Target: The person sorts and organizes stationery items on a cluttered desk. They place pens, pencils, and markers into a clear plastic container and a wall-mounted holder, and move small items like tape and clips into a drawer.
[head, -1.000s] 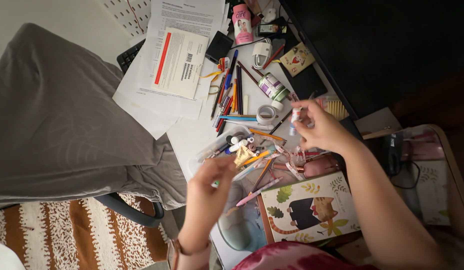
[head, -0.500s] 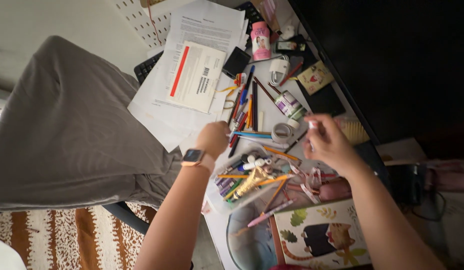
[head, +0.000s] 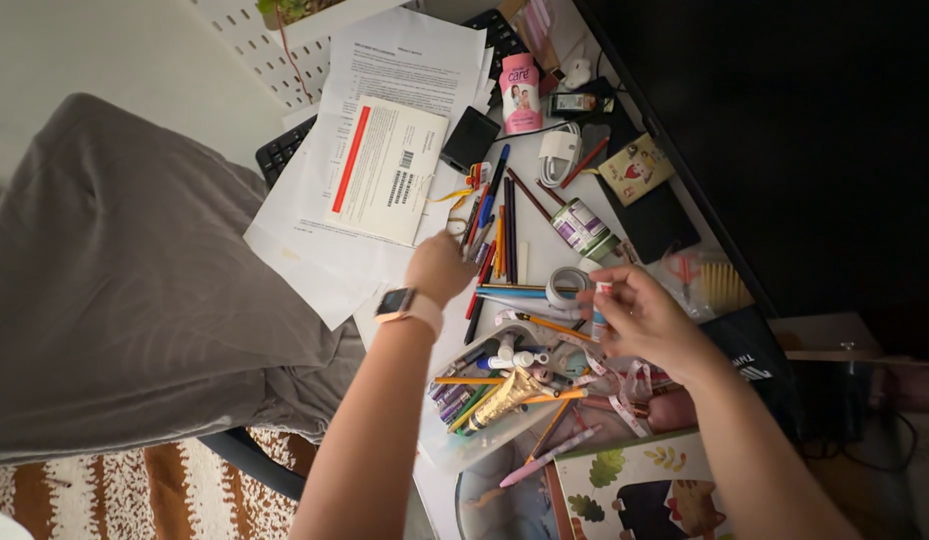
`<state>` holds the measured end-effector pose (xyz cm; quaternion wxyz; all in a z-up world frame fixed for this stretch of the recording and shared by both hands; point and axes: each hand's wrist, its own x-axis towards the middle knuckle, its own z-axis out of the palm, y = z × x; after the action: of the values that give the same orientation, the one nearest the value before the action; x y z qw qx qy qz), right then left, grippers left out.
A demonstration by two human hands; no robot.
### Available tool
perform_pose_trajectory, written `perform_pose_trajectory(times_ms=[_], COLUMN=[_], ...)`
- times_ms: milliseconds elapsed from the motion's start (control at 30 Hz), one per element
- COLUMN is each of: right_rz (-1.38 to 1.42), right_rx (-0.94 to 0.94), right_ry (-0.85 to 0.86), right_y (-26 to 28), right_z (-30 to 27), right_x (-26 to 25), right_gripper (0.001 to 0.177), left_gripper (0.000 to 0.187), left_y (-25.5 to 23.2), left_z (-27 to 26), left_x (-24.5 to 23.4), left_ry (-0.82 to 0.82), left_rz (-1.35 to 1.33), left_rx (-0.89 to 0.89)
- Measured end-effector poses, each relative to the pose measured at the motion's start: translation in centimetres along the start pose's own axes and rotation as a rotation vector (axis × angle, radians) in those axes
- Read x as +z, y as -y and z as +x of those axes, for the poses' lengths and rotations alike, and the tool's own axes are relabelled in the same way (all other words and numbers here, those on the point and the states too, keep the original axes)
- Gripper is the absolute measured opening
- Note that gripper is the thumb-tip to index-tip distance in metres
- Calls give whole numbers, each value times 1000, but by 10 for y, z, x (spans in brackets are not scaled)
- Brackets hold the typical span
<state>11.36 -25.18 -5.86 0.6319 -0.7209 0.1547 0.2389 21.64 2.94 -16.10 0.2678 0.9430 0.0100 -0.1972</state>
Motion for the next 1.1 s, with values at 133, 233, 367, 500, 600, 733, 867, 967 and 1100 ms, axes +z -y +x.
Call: perform_pose_trajectory(times_ms=[133, 233, 367, 500, 600, 733, 867, 967, 1100], right_rz=[29, 33, 29, 16, 4, 22, 55, 121, 260], right_rx=[25, 3, 51, 56, 44, 38, 61, 0, -137], right_ry=[23, 53, 13, 15, 12, 4, -4, 25, 46], right_y=[3, 2, 1, 2, 2, 4, 2, 7, 39], right_z=[1, -2, -4, -5, -7, -11, -16, -19, -16], right_x=[4, 2, 1, 2, 2, 0, -2, -4, 1], right_gripper=[28, 28, 30, 30, 30, 30, 31, 35, 39], left_gripper=[41, 25, 24, 27, 27, 27, 35, 36, 32], left_y=[-28, -41, -54, -50, -51, -57, -52, -51, -72], left_z=[9, 9, 7, 9, 11, 5, -8, -8, -11], left_x=[7, 14, 23, 30, 31, 14, -15, -32, -58], left_ry=[-8, -54, -7, 3, 10, 100, -16, -47, -37], left_rz=[61, 172, 234, 296, 277, 303, 1, -393, -931], left_rx=[-3, -15, 31, 119, 104, 115, 155, 170, 209])
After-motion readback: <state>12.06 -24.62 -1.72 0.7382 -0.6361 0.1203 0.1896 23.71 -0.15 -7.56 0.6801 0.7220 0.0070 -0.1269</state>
